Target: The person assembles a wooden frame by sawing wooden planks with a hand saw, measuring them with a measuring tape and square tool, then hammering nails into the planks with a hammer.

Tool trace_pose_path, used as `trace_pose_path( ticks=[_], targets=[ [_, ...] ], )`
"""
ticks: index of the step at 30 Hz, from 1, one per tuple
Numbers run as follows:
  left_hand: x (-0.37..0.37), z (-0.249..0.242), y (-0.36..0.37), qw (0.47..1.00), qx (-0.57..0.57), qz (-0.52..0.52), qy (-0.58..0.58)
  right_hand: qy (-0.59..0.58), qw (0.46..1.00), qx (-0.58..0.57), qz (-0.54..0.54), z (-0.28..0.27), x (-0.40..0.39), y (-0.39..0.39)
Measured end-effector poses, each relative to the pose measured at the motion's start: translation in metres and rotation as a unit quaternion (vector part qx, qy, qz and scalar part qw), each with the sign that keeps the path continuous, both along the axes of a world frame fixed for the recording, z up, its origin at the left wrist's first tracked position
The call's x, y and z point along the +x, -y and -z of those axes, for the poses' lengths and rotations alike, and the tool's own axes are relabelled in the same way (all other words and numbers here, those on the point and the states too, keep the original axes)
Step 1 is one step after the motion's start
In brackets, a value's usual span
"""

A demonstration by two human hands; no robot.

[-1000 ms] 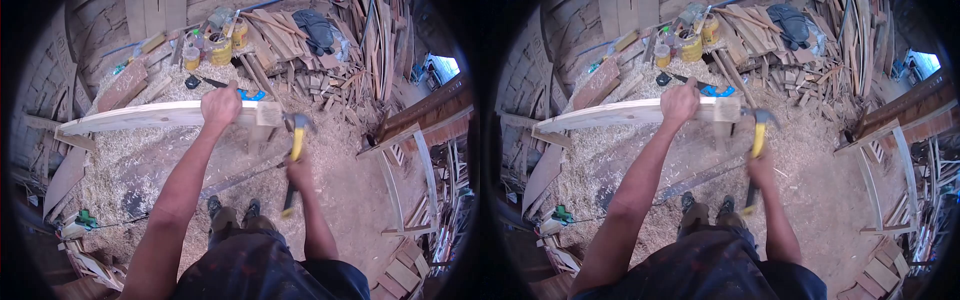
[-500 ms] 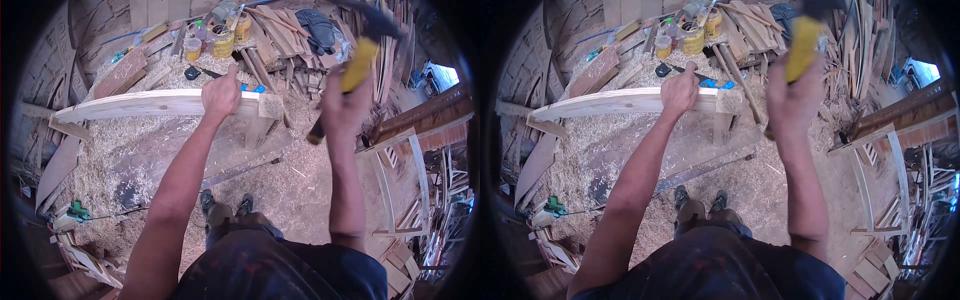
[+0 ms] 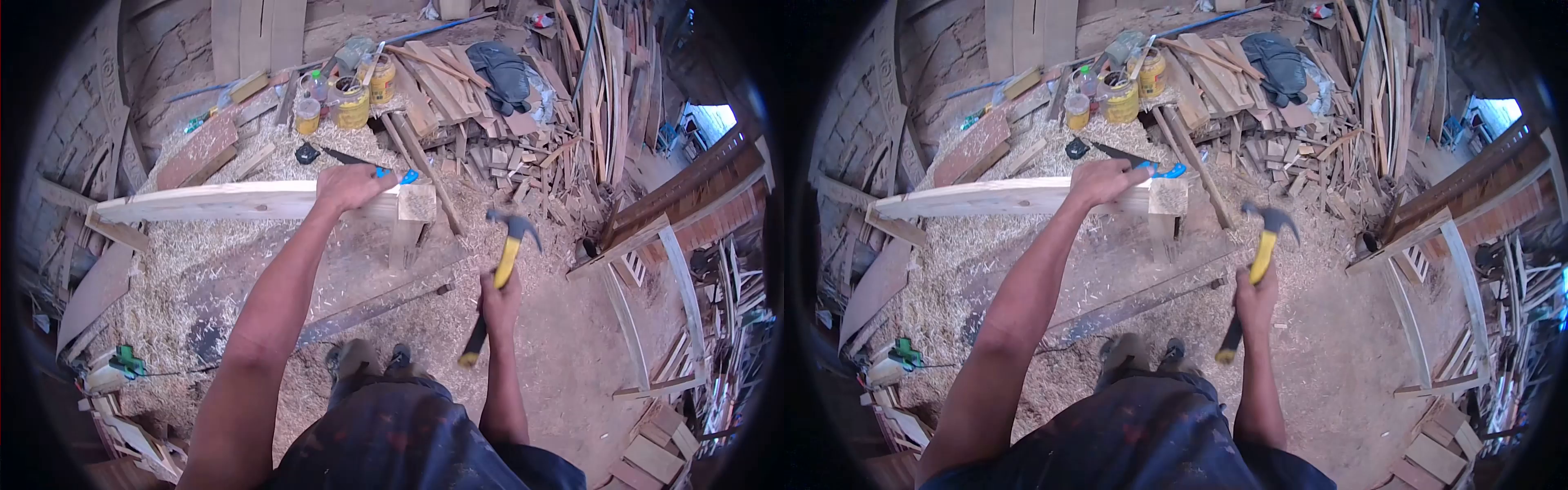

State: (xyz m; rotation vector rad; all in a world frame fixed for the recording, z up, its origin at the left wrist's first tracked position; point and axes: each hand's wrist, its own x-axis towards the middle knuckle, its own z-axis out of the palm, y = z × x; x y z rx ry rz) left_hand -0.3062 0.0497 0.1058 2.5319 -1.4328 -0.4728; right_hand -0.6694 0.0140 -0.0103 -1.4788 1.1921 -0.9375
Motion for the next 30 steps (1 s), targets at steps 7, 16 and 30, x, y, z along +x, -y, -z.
trace_pose_path(
  ticks=[7, 16, 30],
  targets=[
    [0.006, 0.01, 0.009, 0.998, 0.039, 0.021, 0.034, -0.058, 0.973, 0.214, 0.067, 0.109, -0.079, -0.061],
    [-0.002, -0.012, 0.001, 0.998, 0.055, 0.033, -0.003, -0.113, 0.955, 0.268, 0.053, 0.125, -0.04, -0.056],
    [0.002, -0.005, 0.008, 0.997, -0.071, 0.017, 0.029, -0.346, 0.936, -0.058, -0.016, 0.168, 0.098, 0.08]
  ],
)
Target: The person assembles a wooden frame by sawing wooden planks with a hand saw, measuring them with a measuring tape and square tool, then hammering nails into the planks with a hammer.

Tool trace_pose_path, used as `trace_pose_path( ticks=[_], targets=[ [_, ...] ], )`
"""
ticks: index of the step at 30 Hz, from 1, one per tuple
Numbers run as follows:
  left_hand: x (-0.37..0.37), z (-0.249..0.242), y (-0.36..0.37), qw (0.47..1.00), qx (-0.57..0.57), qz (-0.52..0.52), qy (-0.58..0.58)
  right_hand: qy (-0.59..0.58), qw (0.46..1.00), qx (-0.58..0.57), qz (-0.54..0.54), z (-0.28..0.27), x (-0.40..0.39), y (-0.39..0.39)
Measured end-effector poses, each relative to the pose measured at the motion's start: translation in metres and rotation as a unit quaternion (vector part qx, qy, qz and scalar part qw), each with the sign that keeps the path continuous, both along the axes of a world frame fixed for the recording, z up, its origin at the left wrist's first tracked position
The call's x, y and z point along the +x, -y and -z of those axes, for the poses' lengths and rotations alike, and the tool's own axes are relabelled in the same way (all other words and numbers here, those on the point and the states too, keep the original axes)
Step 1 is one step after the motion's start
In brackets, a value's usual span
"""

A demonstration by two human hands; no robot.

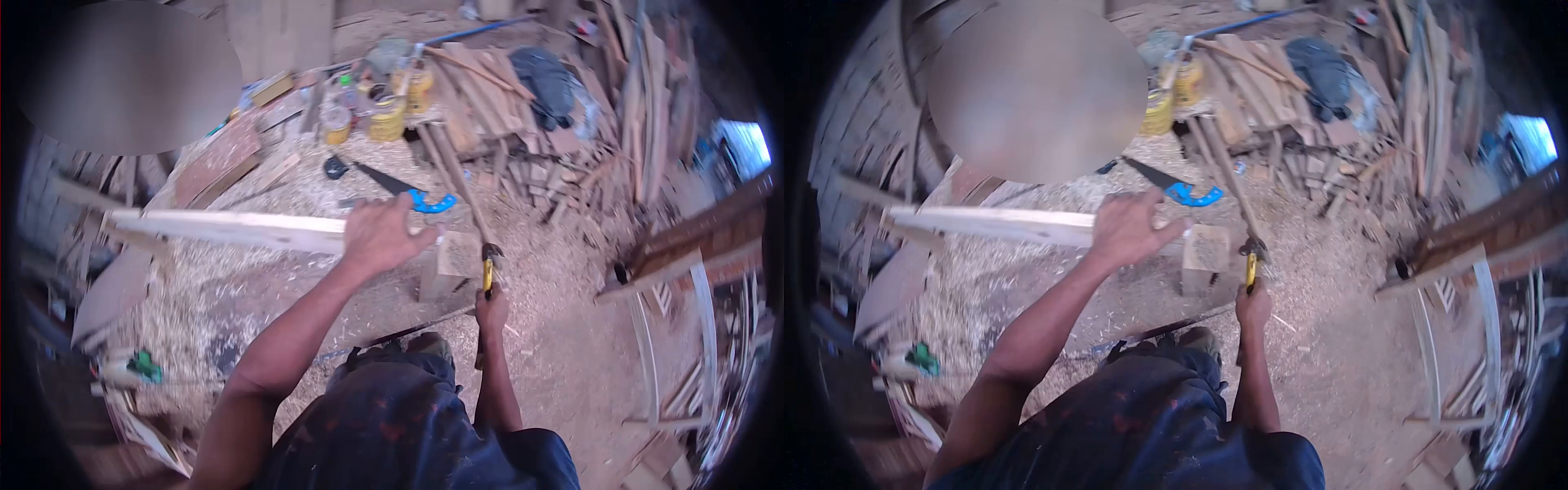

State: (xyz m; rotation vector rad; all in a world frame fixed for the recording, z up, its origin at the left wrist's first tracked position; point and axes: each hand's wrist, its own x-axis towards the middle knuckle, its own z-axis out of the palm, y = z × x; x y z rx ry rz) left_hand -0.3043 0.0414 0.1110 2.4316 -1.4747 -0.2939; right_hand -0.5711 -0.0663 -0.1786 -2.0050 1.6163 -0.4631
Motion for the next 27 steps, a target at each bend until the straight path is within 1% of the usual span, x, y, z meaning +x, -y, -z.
trace_pose_path(
  ticks=[1, 3, 4, 5, 6, 7, 9, 10, 12, 13, 15, 16, 17, 19, 20, 22, 23, 24, 27],
  targets=[
    [0.003, 0.01, 0.0, 1.0, -0.011, -0.011, 0.016, -0.043, 0.998, -0.043, -0.032, 0.005, 0.017, 0.01],
    [0.0, 0.028, -0.007, 0.995, -0.089, -0.041, 0.02, -0.07, 0.991, -0.084, -0.08, 0.053, 0.027, 0.032],
    [0.0, 0.022, -0.01, 0.996, -0.075, -0.032, 0.029, -0.1, 0.981, -0.116, -0.115, 0.073, 0.032, 0.044],
    [-0.001, 0.017, -0.011, 0.997, -0.061, -0.018, 0.034, -0.077, 0.973, -0.078, -0.205, 0.098, 0.03, 0.061],
    [-0.003, 0.021, -0.011, 0.996, -0.071, -0.031, 0.054, 0.012, 0.98, -0.135, -0.144, 0.178, 0.025, 0.086],
    [-0.004, 0.025, -0.012, 0.994, -0.08, -0.036, 0.071, 0.103, 0.965, -0.197, -0.139, 0.183, 0.033, 0.089],
    [-0.008, 0.017, -0.018, 0.992, -0.075, -0.05, 0.086, 0.097, 0.964, -0.193, -0.154, 0.276, 0.016, 0.122],
    [-0.013, 0.015, -0.018, 0.992, -0.071, -0.049, 0.09, 0.078, 0.975, -0.147, -0.146, 0.25, 0.025, 0.116],
    [-0.027, 0.022, -0.019, 0.983, -0.11, -0.086, 0.118, 0.034, 0.99, -0.054, -0.126, 0.193, 0.032, 0.102],
    [-0.035, 0.027, -0.019, 0.978, -0.129, -0.1, 0.132, 0.061, 0.977, -0.107, -0.173, 0.177, 0.032, 0.1],
    [-0.055, 0.037, -0.019, 0.963, -0.173, -0.145, 0.148, 0.114, 0.935, -0.211, -0.261, 0.138, 0.03, 0.099],
    [-0.061, 0.04, -0.02, 0.954, -0.195, -0.167, 0.153, 0.197, 0.932, -0.095, -0.288, 0.109, 0.031, 0.095],
    [-0.063, 0.043, -0.021, 0.953, -0.21, -0.163, 0.147, 0.272, 0.911, 0.024, -0.309, 0.073, 0.035, 0.087],
    [-0.07, 0.048, -0.027, 0.95, -0.237, -0.156, 0.132, 0.325, 0.862, 0.223, -0.319, 0.001, 0.035, 0.073],
    [-0.072, 0.047, -0.029, 0.954, -0.23, -0.15, 0.122, 0.308, 0.848, 0.299, -0.31, -0.035, 0.034, 0.068],
    [-0.071, 0.042, -0.036, 0.961, -0.219, -0.134, 0.103, 0.305, 0.812, 0.383, -0.318, -0.086, 0.034, 0.055],
    [-0.072, 0.041, -0.039, 0.962, -0.217, -0.132, 0.097, 0.323, 0.794, 0.391, -0.334, -0.105, 0.037, 0.048],
    [-0.071, 0.041, -0.041, 0.964, -0.217, -0.127, 0.093, 0.342, 0.776, 0.398, -0.349, -0.114, 0.036, 0.045],
    [-0.071, 0.042, -0.048, 0.969, -0.211, -0.101, 0.084, 0.349, 0.768, 0.45, -0.292, -0.119, 0.033, 0.043]
  ],
)
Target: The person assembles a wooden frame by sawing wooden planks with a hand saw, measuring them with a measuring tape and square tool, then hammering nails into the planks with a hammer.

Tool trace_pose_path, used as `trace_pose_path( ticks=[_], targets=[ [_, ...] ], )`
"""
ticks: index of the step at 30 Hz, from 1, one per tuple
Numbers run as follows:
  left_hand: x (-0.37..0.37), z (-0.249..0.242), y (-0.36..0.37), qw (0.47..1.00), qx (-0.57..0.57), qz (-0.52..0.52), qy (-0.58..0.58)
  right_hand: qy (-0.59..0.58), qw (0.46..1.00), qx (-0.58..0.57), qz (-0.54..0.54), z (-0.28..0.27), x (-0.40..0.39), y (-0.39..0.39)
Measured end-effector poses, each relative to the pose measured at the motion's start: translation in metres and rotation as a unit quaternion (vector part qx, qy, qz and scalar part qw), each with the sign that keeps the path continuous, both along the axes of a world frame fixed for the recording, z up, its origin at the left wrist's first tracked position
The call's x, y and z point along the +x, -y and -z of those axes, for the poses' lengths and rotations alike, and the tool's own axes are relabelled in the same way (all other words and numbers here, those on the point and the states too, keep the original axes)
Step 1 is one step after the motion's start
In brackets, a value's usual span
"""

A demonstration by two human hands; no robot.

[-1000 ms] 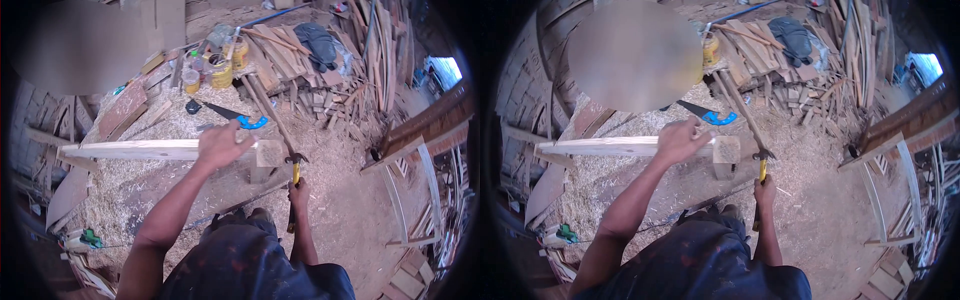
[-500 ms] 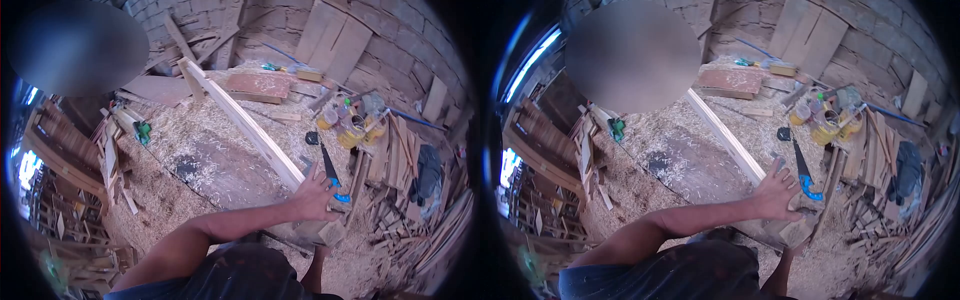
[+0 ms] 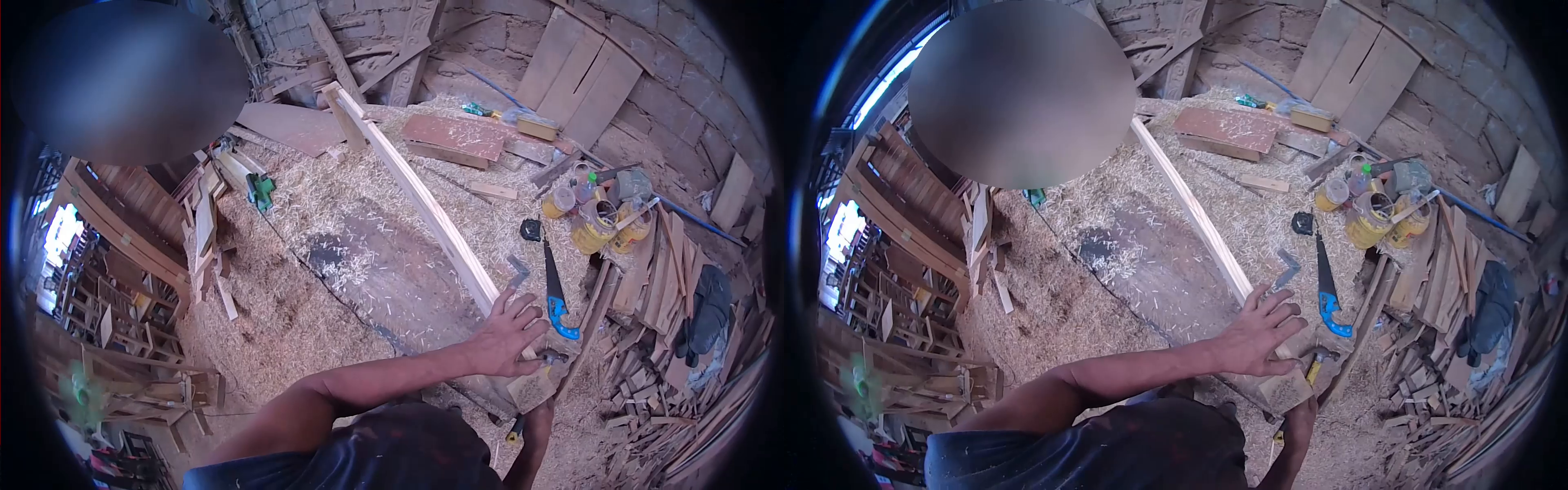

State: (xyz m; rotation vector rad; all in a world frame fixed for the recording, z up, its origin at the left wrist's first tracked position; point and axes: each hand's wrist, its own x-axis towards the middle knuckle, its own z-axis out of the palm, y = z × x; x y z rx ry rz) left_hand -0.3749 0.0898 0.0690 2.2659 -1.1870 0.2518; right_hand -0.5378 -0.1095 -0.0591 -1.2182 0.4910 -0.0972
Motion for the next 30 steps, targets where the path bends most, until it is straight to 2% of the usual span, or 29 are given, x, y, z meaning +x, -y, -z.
trace_pose_path(
  ticks=[3, 4, 7, 10, 11, 13, 15, 17, 18, 19, 20, 22, 23, 26, 27, 28, 29, 30],
  targets=[
    [0.015, 0.016, -0.007, 0.998, -0.023, 0.029, 0.055, 0.0, 0.994, -0.11, -0.003, -0.02, -0.005, -0.014],
    [0.024, 0.026, -0.011, 0.996, -0.035, 0.039, 0.078, 0.014, 0.993, -0.117, 0.001, -0.01, -0.007, -0.017],
    [0.083, 0.026, -0.065, 0.99, -0.013, -0.054, 0.13, 0.034, 0.993, -0.11, 0.025, 0.046, -0.024, -0.028],
    [0.199, 0.08, -0.155, 0.924, -0.043, -0.37, 0.087, 0.021, 0.994, -0.055, 0.088, 0.105, -0.047, -0.047],
    [0.24, 0.093, -0.189, 0.888, -0.091, -0.447, 0.061, 0.026, 0.991, -0.041, 0.123, 0.116, -0.043, -0.054],
    [0.32, 0.109, -0.257, 0.786, -0.294, -0.541, -0.066, 0.048, 0.981, -0.023, 0.189, 0.134, -0.029, -0.064],
    [0.374, 0.111, -0.3, 0.664, -0.479, -0.504, -0.274, 0.068, 0.967, -0.017, 0.246, 0.152, -0.019, -0.075],
    [0.389, 0.111, -0.303, 0.625, -0.524, -0.406, -0.412, 0.091, 0.95, -0.013, 0.298, 0.163, -0.011, -0.086],
    [0.409, 0.119, -0.307, 0.628, -0.555, -0.342, -0.426, 0.1, 0.942, -0.012, 0.319, 0.168, -0.008, -0.09],
    [0.429, 0.125, -0.31, 0.609, -0.604, -0.213, -0.468, 0.107, 0.934, -0.013, 0.34, 0.173, -0.005, -0.094],
    [0.41, 0.086, -0.289, 0.508, -0.647, -0.175, -0.541, 0.115, 0.927, -0.015, 0.357, 0.177, -0.002, -0.097],
    [0.449, 0.112, -0.31, 0.416, -0.698, -0.099, -0.574, 0.127, 0.913, -0.024, 0.387, 0.182, 0.0, -0.099],
    [0.461, 0.13, -0.317, 0.411, -0.699, -0.051, -0.583, 0.128, 0.908, -0.031, 0.398, 0.181, 0.0, -0.1],
    [0.458, 0.113, -0.3, 0.462, -0.685, -0.104, -0.553, 0.132, 0.905, -0.016, 0.404, 0.18, -0.013, -0.081],
    [0.432, 0.088, -0.284, 0.521, -0.635, -0.009, -0.57, 0.137, 0.909, -0.01, 0.394, 0.184, -0.023, -0.068],
    [0.446, 0.098, -0.293, 0.566, -0.589, -0.026, -0.577, 0.144, 0.916, -0.004, 0.376, 0.186, -0.036, -0.048],
    [0.44, 0.113, -0.295, 0.551, -0.619, -0.003, -0.56, 0.152, 0.924, -0.001, 0.35, 0.19, -0.048, -0.024],
    [0.411, 0.08, -0.276, 0.559, -0.607, -0.042, -0.564, 0.134, 0.926, -0.011, 0.354, 0.181, -0.053, 0.0]
  ],
)
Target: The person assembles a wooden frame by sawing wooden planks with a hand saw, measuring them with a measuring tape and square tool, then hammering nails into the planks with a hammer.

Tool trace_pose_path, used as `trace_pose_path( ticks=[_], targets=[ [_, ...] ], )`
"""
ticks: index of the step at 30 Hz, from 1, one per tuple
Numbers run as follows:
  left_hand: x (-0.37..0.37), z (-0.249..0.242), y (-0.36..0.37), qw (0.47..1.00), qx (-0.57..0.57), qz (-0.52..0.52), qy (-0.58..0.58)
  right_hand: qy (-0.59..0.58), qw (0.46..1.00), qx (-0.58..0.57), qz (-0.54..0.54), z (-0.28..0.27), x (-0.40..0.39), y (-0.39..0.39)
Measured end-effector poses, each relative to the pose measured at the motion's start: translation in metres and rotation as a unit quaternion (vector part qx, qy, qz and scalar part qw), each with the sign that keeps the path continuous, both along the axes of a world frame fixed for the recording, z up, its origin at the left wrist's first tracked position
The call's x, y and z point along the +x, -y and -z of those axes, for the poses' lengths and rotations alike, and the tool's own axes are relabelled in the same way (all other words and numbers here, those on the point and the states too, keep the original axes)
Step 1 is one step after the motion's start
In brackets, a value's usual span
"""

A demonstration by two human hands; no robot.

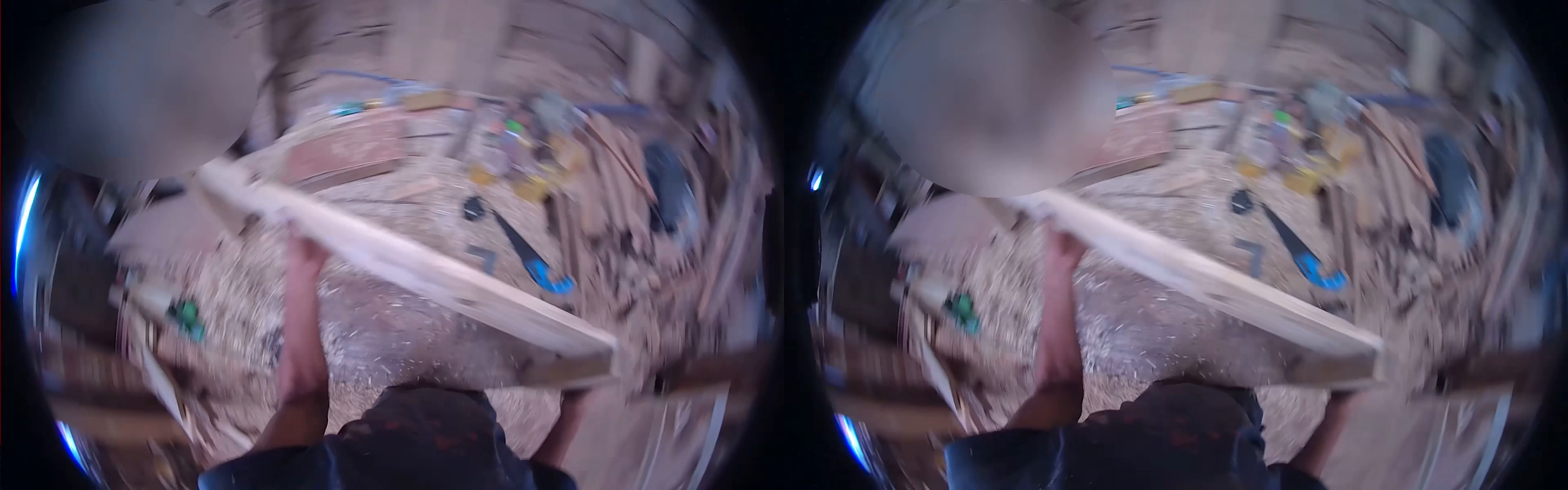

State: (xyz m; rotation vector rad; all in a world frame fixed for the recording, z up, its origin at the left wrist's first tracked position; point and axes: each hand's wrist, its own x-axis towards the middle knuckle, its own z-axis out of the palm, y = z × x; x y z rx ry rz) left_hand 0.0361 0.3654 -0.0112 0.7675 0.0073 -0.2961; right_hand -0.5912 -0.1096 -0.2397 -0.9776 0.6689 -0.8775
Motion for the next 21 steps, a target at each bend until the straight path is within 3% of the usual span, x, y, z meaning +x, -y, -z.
trace_pose_path(
  ticks=[3, 5, 7, 10, 11, 12, 13, 16, 17, 19, 21],
  targets=[
    [-0.052, -0.054, 0.042, 0.994, 0.012, -0.051, -0.095, -0.087, 0.995, -0.055, 0.002, -0.022, -0.008, 0.062],
    [-0.077, -0.064, 0.059, 0.985, 0.027, -0.064, -0.16, -0.146, 0.982, -0.117, 0.0, -0.028, -0.016, 0.094],
    [-0.084, -0.027, 0.062, 0.978, 0.034, -0.041, -0.199, -0.208, 0.954, -0.217, -0.017, -0.024, -0.024, 0.121],
    [-0.102, 0.016, 0.067, 0.973, 0.052, -0.05, -0.221, -0.276, 0.852, -0.439, -0.076, 0.007, -0.024, 0.155],
    [-0.105, 0.03, 0.065, 0.967, 0.066, -0.068, -0.237, -0.251, 0.931, -0.258, -0.066, 0.0, -0.011, 0.154],
    [-0.107, 0.046, 0.064, 0.96, 0.082, -0.082, -0.255, -0.221, 0.972, -0.064, -0.051, -0.047, 0.026, 0.127],
    [-0.108, 0.062, 0.063, 0.952, 0.098, -0.094, -0.275, -0.187, 0.973, 0.132, -0.028, -0.074, 0.045, 0.113],
    [-0.106, 0.111, 0.055, 0.937, 0.119, -0.111, -0.309, -0.35, 0.922, 0.126, -0.106, -0.047, 0.059, 0.132],
    [-0.102, 0.138, 0.05, 0.938, 0.122, -0.107, -0.307, -0.377, 0.914, 0.023, -0.149, -0.029, 0.054, 0.142],
    [-0.098, 0.182, 0.039, 0.938, 0.133, -0.084, -0.309, -0.388, 0.909, -0.04, -0.148, 0.029, 0.052, 0.162],
    [-0.101, 0.202, 0.031, 0.943, 0.137, -0.051, -0.3, -0.422, 0.902, 0.0, -0.09, 0.024, 0.039, 0.162]
  ],
)
